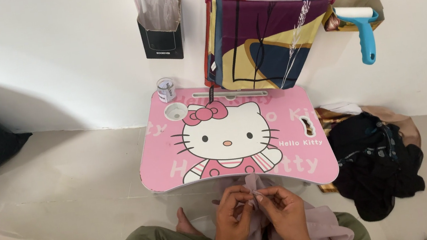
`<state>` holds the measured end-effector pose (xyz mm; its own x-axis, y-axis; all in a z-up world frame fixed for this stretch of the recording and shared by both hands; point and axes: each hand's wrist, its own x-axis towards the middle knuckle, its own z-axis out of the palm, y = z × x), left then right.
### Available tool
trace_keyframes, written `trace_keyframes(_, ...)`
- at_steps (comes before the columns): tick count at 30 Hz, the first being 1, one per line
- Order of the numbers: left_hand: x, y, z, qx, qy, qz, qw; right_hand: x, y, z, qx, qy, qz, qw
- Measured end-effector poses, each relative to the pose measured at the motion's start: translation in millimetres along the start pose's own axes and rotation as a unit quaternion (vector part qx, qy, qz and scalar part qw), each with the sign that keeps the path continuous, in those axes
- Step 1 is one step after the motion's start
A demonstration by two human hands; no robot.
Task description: The person is unfolding a scarf, smoothing it out on a small table, and then folding it into a neat rectangular shape.
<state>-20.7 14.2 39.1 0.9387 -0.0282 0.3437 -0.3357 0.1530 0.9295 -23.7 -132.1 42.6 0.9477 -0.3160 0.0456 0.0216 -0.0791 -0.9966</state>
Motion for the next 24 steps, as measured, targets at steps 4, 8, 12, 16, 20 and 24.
trace_keyframes(4, 2.3, 9.5, 0.3, -0.015, -0.012, 0.032, 0.999, -0.2, -13.2, -2.5, -0.018, 0.001, 0.039, 0.999)
trace_keyframes(8, 4.4, 7.2, 1.3, -0.010, -0.010, 0.035, 0.999, 3.3, -9.3, -5.0, -0.022, -0.004, -0.022, 1.000)
trace_keyframes(12, 3.3, 0.9, 1.4, -0.048, -0.010, 0.034, 0.998, 1.5, -15.1, -5.4, -0.026, 0.005, 0.001, 1.000)
trace_keyframes(16, 1.6, -3.0, -0.4, -0.066, -0.027, 0.019, 0.997, -0.6, -23.2, -4.0, -0.064, 0.010, 0.030, 0.997)
trace_keyframes(20, 2.7, -1.6, -2.5, -0.062, -0.021, 0.012, 0.998, 0.7, -7.6, -1.5, -0.028, 0.004, -0.006, 1.000)
trace_keyframes(24, 2.2, 5.1, -5.2, -0.052, -0.033, -0.016, 0.998, -1.6, -14.4, 1.8, -0.080, 0.005, -0.004, 0.997)
